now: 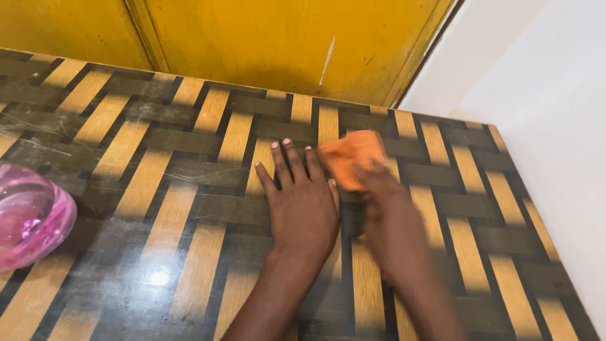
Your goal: The person wipes a table with a cloth and sprays a liquid from a bottle onto the surface to clean it.
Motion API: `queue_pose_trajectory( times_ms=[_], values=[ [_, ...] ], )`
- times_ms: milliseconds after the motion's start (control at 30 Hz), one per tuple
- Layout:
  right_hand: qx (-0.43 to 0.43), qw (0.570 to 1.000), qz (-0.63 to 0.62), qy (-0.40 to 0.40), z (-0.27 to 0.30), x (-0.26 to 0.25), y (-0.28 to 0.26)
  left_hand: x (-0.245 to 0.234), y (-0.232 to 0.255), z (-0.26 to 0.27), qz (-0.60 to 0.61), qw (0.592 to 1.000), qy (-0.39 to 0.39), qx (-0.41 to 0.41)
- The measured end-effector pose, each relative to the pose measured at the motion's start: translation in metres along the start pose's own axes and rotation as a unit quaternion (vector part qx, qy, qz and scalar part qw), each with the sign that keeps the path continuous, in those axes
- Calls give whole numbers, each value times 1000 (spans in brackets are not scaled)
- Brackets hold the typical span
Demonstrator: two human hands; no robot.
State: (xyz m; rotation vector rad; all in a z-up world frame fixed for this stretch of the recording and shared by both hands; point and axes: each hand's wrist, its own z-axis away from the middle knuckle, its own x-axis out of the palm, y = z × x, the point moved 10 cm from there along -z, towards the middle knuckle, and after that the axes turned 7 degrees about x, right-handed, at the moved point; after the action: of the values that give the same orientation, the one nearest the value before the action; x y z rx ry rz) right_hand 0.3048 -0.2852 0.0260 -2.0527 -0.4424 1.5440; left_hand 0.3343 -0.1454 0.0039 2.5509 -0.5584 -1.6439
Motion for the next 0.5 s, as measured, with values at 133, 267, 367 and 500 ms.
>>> queue_pose_trajectory(
  times_ms=[133,267,367,500],
  values=[
    [-117,992,35,30,2,4,-22,5,-1,0,3,1000,-26,-1],
    [188,979,-15,74,-14,-46,120,5,-1,1,12,1000,-17,10],
    [89,953,222,184,-11,-114,165,2,1,7,12,1000,-14,6],
    [118,944,256,173,-24,-110,191,1,2,-3,-11,999,-48,4]
  ],
)
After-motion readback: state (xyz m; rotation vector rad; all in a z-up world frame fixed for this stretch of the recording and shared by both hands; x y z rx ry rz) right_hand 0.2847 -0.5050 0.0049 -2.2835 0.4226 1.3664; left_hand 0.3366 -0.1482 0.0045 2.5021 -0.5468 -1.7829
